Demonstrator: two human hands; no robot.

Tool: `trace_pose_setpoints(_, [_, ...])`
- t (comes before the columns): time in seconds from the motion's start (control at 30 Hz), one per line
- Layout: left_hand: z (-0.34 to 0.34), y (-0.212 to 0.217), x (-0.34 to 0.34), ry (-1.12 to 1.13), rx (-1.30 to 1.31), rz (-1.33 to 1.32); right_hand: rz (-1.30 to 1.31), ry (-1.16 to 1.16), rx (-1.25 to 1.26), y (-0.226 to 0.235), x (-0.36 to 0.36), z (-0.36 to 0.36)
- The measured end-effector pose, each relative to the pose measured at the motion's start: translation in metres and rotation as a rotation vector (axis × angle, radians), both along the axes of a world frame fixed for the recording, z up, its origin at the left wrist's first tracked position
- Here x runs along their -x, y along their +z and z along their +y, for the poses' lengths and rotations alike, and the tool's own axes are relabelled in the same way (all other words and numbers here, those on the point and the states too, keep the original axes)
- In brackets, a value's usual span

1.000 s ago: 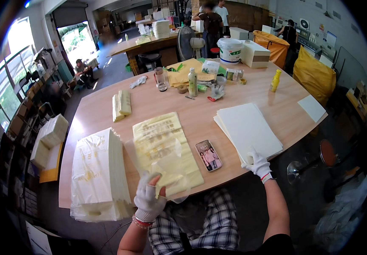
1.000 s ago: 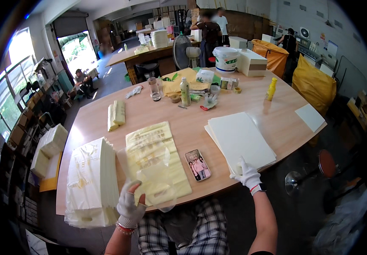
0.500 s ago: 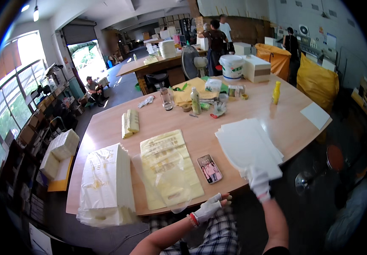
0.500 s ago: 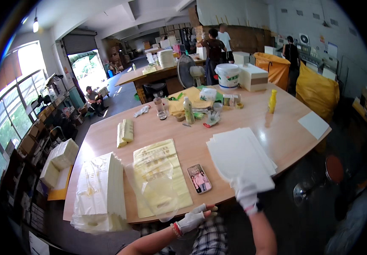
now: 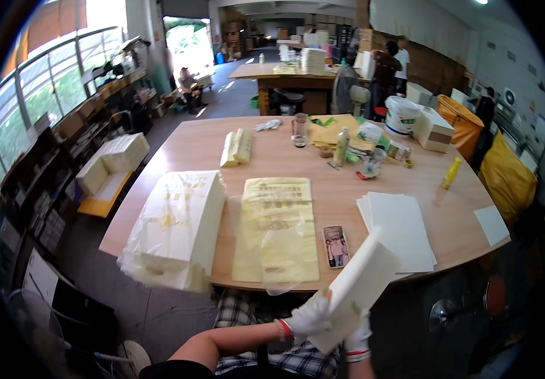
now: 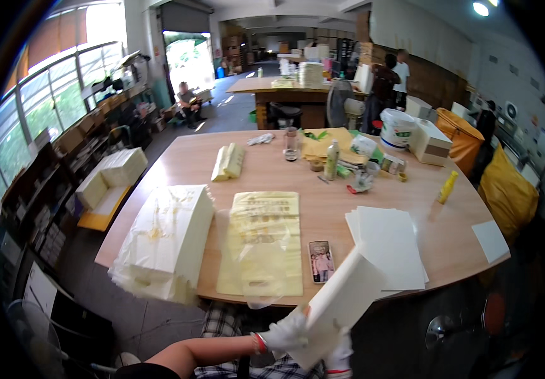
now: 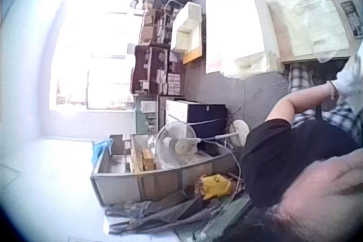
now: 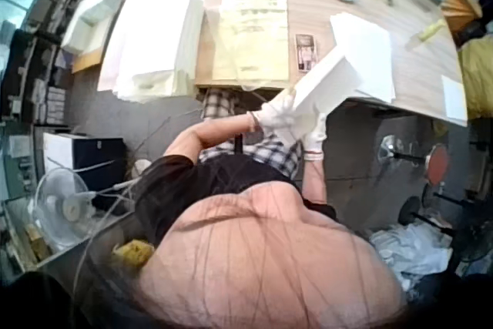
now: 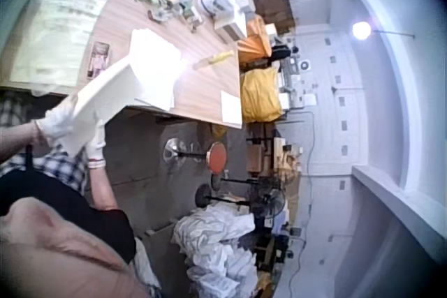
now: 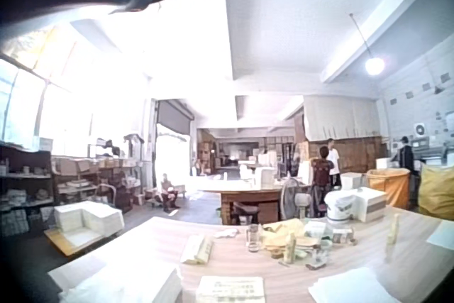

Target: The person sits at a table and repeatedly picks up white rectangular items, likely books, and places them into translucent plastic bags. The person folds the top of each bag after inserting the item and sets the packed bag aside on the table.

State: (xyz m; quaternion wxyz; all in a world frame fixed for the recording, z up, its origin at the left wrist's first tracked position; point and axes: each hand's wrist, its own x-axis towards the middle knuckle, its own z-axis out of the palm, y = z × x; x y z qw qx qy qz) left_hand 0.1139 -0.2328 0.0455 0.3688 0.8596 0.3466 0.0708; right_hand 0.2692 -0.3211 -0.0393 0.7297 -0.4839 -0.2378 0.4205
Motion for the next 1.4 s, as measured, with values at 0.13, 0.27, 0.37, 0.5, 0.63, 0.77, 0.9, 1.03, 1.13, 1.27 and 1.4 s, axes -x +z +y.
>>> trace_pose_setpoints(0.13, [-0.021, -0.005, 0.017, -0.072, -0.479, -0.097, -0.225, -0.127, 0.095, 0.014, 0.065, 0.029])
trace_pose_setpoints(0.27, [0.045, 0.027, 0.057, 0.202, -0.812, -0.325, -0.441, -0.018, 0.006, 0.041, 0.045, 0.016])
trace_pose_setpoints(0.37, [0.116, 0.065, 0.086, 0.595, -0.781, -0.199, -0.965, 0.047, 0.015, 0.066, 0.026, 0.011])
trace_pose_setpoints(0.5, [0.152, 0.083, 0.099, 0.595, 0.055, -0.137, -1.546, 0.343, 0.289, 0.11, 0.04, 0.022])
trace_pose_setpoints(0.63, [0.072, 0.029, 0.047, 0.076, -0.607, -0.307, -1.584, 0.621, 0.533, 0.098, 0.054, 0.068])
trace_pose_setpoints(0.77, [0.059, -0.007, 0.051, 0.183, -0.289, -0.316, -1.365, 0.332, 0.679, 0.066, 0.059, 0.089])
trace_pose_setpoints(0.9, [0.071, -0.056, 0.09, 0.088, -0.517, -0.169, -1.334, -0.065, 0.601, 0.029, 0.077, 0.12])
trace_pose_setpoints(1.03, [0.096, -0.092, 0.138, 0.088, -1.021, -0.011, -1.385, 0.104, 0.834, -0.012, 0.056, 0.163])
trace_pose_setpoints(1.13, [0.118, -0.083, 0.167, 0.564, -0.855, 0.021, -1.442, 0.226, 0.788, -0.014, 0.033, 0.169])
trace_pose_setpoints(1.27, [0.1, -0.088, 0.174, 0.771, -0.219, -0.052, -1.29, 0.398, 0.66, 0.005, 0.042, 0.144])
trace_pose_setpoints(1.4, [0.049, -0.049, 0.184, 0.722, -0.139, 0.287, -0.994, 0.575, 0.478, 0.005, 0.046, 0.094])
